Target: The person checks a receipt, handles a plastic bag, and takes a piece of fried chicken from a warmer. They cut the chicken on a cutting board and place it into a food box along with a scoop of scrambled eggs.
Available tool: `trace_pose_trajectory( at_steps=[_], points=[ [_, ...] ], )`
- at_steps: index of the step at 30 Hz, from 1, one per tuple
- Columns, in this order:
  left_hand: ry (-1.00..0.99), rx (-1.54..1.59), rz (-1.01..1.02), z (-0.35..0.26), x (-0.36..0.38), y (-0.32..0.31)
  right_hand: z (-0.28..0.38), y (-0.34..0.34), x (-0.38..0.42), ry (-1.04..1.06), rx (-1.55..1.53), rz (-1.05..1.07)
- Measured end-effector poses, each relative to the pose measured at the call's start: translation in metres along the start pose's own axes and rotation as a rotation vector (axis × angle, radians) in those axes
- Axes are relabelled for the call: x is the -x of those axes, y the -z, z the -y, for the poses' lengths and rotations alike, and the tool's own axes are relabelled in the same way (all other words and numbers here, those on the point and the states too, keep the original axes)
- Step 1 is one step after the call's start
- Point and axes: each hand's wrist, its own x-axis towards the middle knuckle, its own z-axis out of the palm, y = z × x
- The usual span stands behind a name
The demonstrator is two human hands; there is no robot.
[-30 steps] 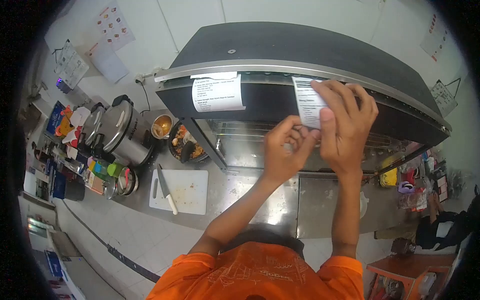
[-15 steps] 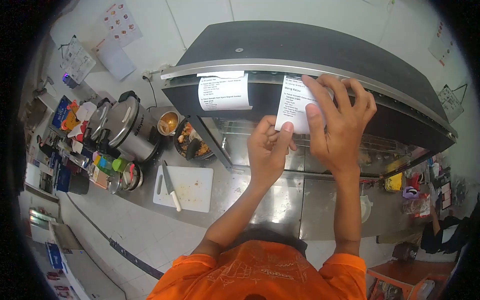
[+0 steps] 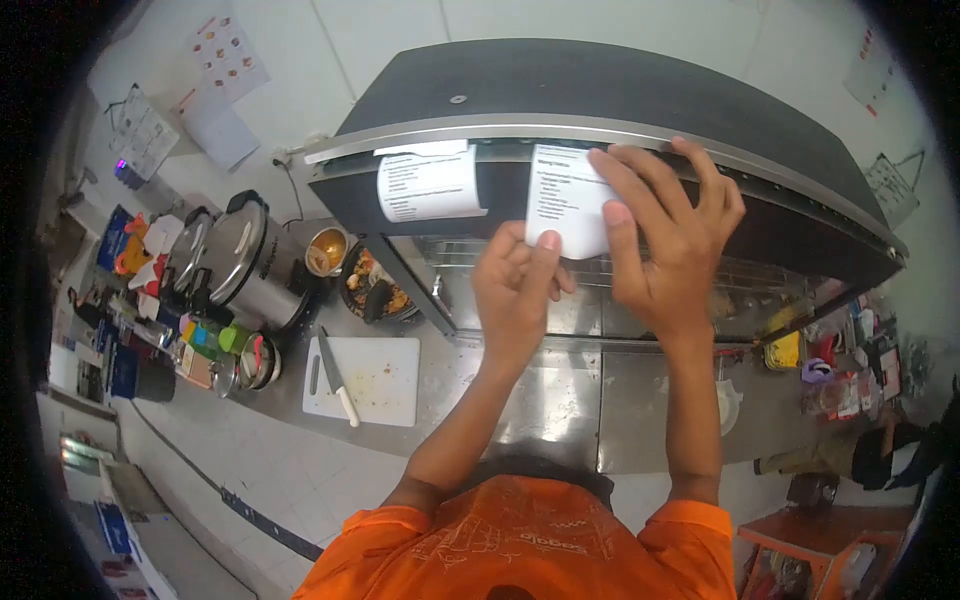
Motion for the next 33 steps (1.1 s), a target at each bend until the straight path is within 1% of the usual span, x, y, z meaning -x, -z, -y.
trace_pose_trajectory(
  at_steps=[2,7,13,15,19,21,22,24,25,26,27,28,29,30,31,32,33],
  points=[
    [-0.032,0.006,-0.024,0.002,0.000,0.001,0.001,0.000,0.001,0.005,-0.002,-0.054],
    [0.026,-0.022,-0.040,0.001,0.002,-0.004,-0.006,0.000,0.000,0.027,-0.030,-0.038],
    [-0.011,-0.032,-0.046,0.010,0.002,-0.010,-0.013,0.002,0.003,0.020,-0.054,-0.036],
    [-0.016,-0.021,-0.052,0.010,0.002,-0.010,-0.015,0.004,0.006,-0.037,-0.124,-0.023],
    [-0.015,-0.012,-0.041,0.010,0.005,-0.005,-0.017,0.001,0.009,0.004,-0.116,-0.034],
    [-0.020,-0.075,-0.063,0.006,0.017,0.002,-0.017,0.000,0.011,0.020,-0.134,-0.117],
    [-0.022,-0.076,-0.073,0.007,0.026,0.011,-0.016,-0.002,0.015,0.025,-0.142,-0.114],
    [0.000,-0.157,-0.053,0.016,0.049,0.041,-0.010,-0.007,0.028,-0.081,-0.309,-0.374],
    [0.001,-0.158,-0.054,0.017,0.062,0.058,0.002,-0.010,0.039,-0.156,-0.457,-0.422],
    [0.041,-0.252,-0.053,0.018,0.078,0.077,0.021,-0.014,0.057,-0.234,-0.600,-0.469],
    [0.082,-0.344,-0.052,0.018,0.092,0.092,0.043,-0.026,0.082,-0.251,-0.707,-0.399],
    [0.085,-0.340,-0.055,0.017,0.103,0.101,0.070,-0.041,0.108,-0.264,-0.818,-0.324],
    [-0.089,-0.436,-0.084,0.014,0.112,0.110,0.110,-0.051,0.125,-0.334,-1.059,-0.161],
    [-0.265,-0.537,-0.127,0.012,0.126,0.122,0.145,-0.065,0.141,-0.476,-1.282,0.079],
    [-0.165,-0.586,-0.102,0.024,0.155,0.141,0.180,-0.080,0.159,-0.605,-1.504,0.356],
    [-0.264,-0.627,-0.162,0.061,0.174,0.161,0.220,-0.100,0.189,-0.557,-1.561,0.411],
    [-0.364,-0.694,-0.246,0.080,0.190,0.187,0.266,-0.119,0.222,-0.745,-1.799,0.398]
  ],
)
